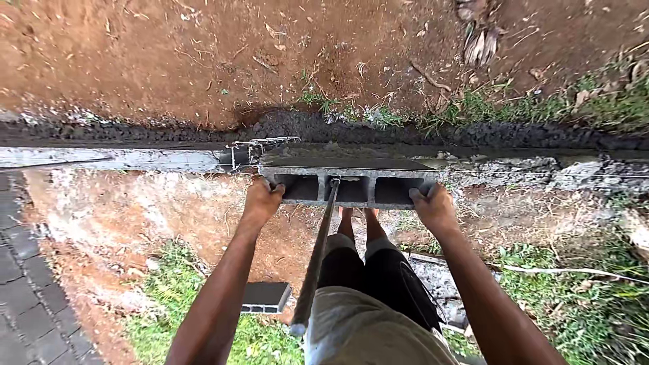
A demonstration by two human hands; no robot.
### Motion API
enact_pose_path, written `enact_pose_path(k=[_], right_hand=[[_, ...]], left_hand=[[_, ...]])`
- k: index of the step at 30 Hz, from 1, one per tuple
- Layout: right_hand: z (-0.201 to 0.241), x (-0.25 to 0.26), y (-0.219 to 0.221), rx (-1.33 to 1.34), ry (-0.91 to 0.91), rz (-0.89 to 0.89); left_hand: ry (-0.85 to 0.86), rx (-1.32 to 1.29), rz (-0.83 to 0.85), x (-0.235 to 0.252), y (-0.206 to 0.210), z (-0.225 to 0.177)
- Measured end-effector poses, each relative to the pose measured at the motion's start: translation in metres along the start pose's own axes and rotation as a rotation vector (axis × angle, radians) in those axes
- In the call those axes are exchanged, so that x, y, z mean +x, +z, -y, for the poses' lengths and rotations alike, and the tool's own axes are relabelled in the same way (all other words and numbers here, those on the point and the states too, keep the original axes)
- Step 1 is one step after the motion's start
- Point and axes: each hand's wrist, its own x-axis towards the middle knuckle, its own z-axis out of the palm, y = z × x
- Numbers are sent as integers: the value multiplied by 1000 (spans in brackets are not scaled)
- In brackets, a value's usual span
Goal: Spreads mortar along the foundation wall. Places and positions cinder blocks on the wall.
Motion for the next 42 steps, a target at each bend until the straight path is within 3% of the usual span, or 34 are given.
enact_pose_path(k=[42], right_hand=[[3, -1, -4, -45, -2, -19]], left_hand=[[-25, 51, 17, 0, -7, -12]])
